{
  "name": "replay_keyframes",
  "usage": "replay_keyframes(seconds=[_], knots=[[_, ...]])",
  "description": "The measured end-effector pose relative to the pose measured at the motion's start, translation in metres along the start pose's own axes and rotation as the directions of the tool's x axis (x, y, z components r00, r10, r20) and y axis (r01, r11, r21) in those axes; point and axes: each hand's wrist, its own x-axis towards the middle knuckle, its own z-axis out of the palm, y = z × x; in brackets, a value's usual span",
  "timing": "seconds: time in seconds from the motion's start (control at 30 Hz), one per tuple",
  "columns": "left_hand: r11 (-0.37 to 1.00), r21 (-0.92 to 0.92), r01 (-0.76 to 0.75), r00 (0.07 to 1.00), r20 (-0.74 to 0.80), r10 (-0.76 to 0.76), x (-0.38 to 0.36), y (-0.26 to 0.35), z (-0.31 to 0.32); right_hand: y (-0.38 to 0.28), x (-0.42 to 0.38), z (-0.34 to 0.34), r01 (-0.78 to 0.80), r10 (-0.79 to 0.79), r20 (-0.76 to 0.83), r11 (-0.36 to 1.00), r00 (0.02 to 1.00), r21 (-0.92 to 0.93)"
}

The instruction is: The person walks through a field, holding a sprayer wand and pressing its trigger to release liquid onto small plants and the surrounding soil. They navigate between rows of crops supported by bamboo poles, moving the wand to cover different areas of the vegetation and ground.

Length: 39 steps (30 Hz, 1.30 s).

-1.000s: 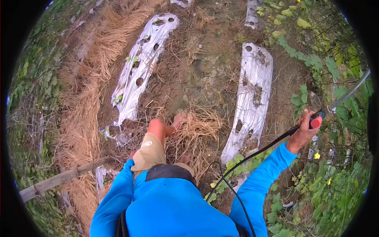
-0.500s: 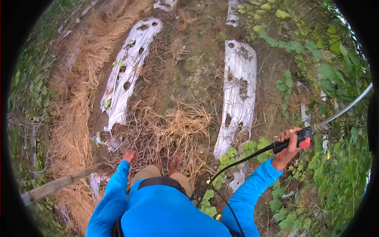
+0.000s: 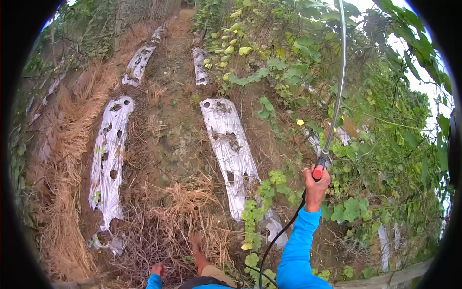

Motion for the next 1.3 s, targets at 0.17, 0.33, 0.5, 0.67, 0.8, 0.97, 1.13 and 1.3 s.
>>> replay_keyframes(seconds=[0.17,0.33,0.5,0.67,0.8,0.97,1.13,1.3], knots=[[0.993,-0.119,-0.022,0.999,0.038,0.027,-0.028,-0.064,-0.023,0.026,-0.088,-0.045,-0.141,0.129,0.126,0.986,0.984,0.088],[0.994,-0.105,0.004,0.988,-0.151,-0.02,-0.051,-0.094,-0.048,0.023,-0.156,-0.088,-0.346,0.266,0.337,0.915,0.903,0.207],[0.992,-0.121,0.022,0.999,-0.042,-0.027,-0.07,-0.096,-0.017,0.031,-0.205,-0.157,-0.373,0.266,0.381,0.896,0.885,0.24],[0.978,-0.027,-0.207,0.971,0.114,0.209,-0.088,-0.116,0.041,0.034,-0.22,-0.235,-0.293,0.289,0.107,0.956,0.951,0.016],[0.948,-0.008,-0.319,0.936,0.152,0.317,-0.109,-0.148,0.06,0.052,-0.254,-0.292,-0.299,0.298,0.03,0.954,0.954,0.001],[0.957,-0.043,-0.287,0.954,0.079,0.29,-0.148,-0.229,0.066,0.078,-0.319,-0.372,-0.313,0.297,0.149,0.945,0.943,0.092],[0.998,0.012,-0.056,0.989,-0.133,0.057,-0.123,-0.367,0.025,0.08,-0.34,-0.423,-0.452,0.272,0.427,0.793,0.862,0.408],[0.521,0.698,-0.492,0.792,0.11,0.6,-0.177,-0.442,0.009,0.05,-0.309,-0.44,-0.425,0.112,0.498,0.698,0.86,0.577]])
